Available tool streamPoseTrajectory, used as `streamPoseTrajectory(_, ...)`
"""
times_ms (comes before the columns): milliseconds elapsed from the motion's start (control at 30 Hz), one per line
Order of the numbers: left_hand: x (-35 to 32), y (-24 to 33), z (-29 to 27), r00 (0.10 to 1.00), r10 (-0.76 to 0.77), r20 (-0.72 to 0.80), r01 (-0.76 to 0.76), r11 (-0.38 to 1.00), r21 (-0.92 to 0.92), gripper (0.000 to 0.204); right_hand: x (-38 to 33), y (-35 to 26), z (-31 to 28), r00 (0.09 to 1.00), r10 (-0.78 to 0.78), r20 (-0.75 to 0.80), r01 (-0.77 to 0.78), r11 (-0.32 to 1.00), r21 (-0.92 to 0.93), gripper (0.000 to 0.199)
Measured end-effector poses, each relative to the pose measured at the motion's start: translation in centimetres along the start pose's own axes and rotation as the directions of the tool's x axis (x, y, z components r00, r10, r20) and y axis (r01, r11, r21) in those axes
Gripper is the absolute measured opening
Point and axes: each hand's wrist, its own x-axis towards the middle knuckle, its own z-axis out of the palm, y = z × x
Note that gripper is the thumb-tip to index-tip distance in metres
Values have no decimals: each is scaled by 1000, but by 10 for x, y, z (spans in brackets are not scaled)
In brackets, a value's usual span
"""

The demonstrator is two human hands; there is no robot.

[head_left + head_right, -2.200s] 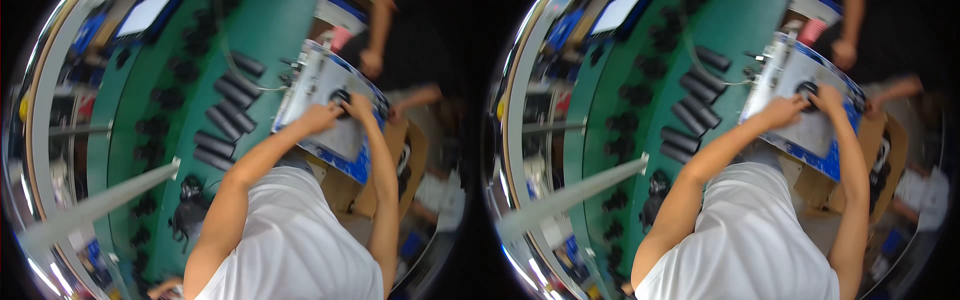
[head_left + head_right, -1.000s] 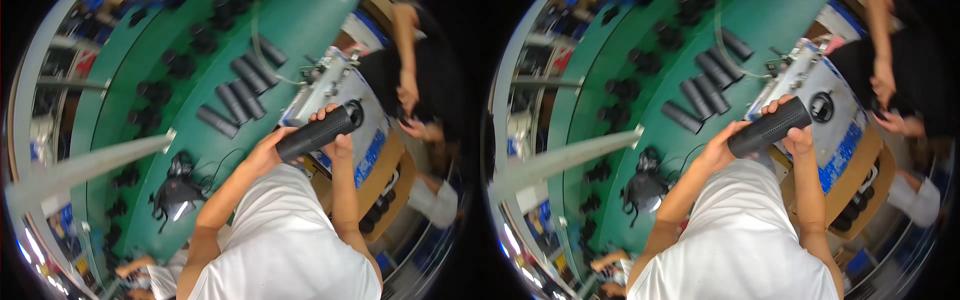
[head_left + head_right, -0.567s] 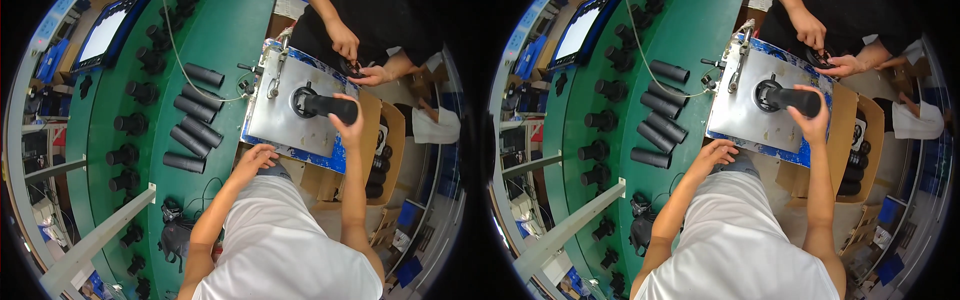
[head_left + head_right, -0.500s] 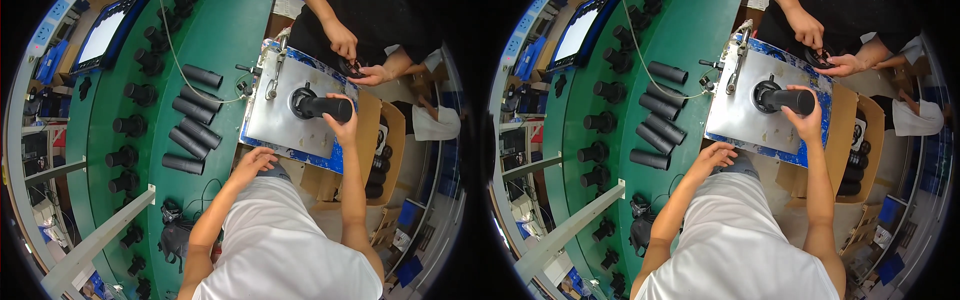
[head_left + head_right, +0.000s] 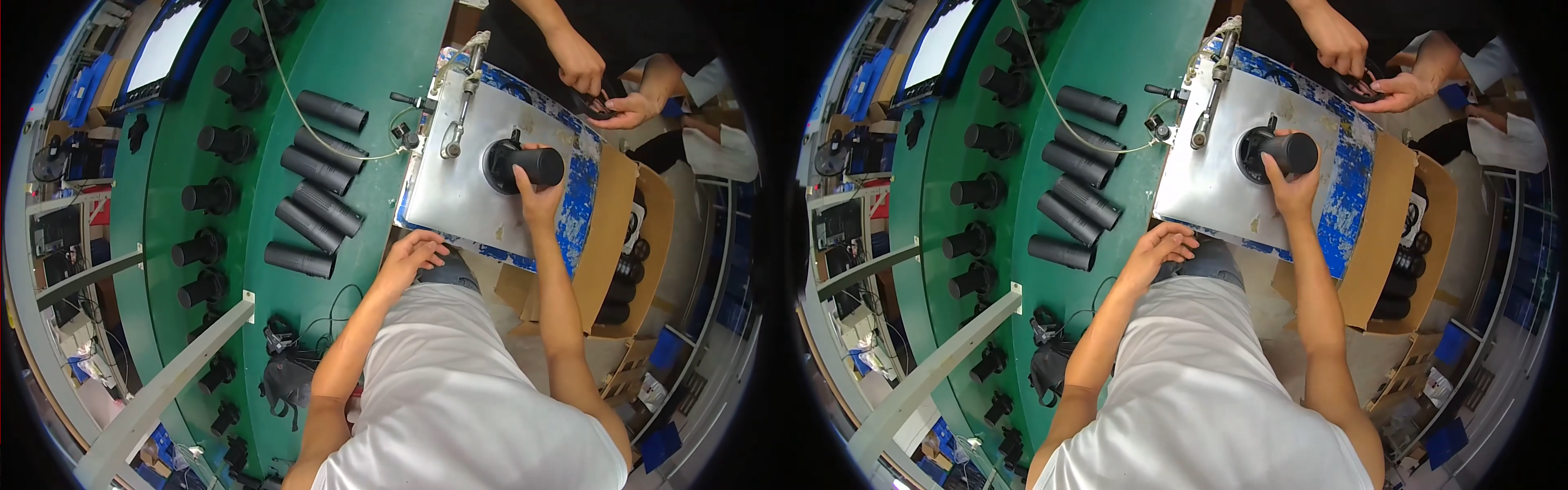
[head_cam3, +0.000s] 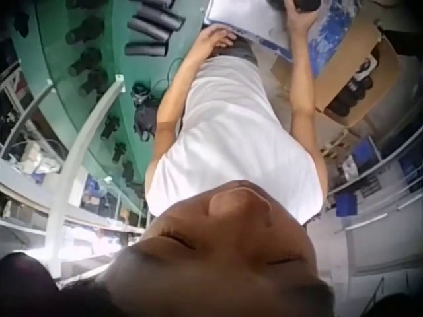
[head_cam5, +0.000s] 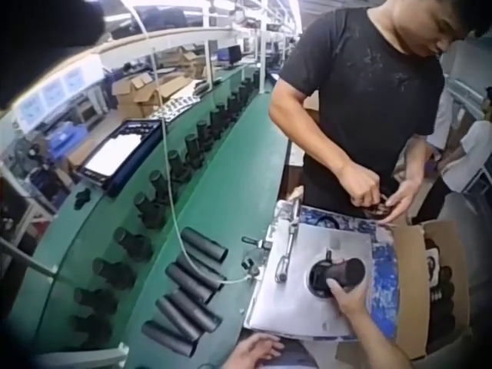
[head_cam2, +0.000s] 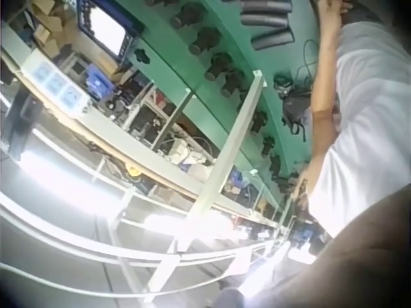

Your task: Assembling microphones by using a mechanical press to attach components to the microphone body.

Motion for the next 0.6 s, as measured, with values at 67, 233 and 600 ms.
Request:
streamPoseTrajectory(67, 2, 4, 0, 1000, 13, -8, -13, 1000, 5, 22, -1, 0, 11, 995, -67, -77, 60, 994, -93, 49)
streamPoseTrajectory(233, 10, 18, -1, 999, 47, 8, -47, 999, 21, 21, 22, -24, -6, 990, 62, 125, -63, 998, 2, 51)
streamPoseTrajectory(600, 13, 26, -9, 979, 101, -176, -111, 992, -51, 16, 16, -2, 35, 956, -182, -228, 152, 978, -143, 34)
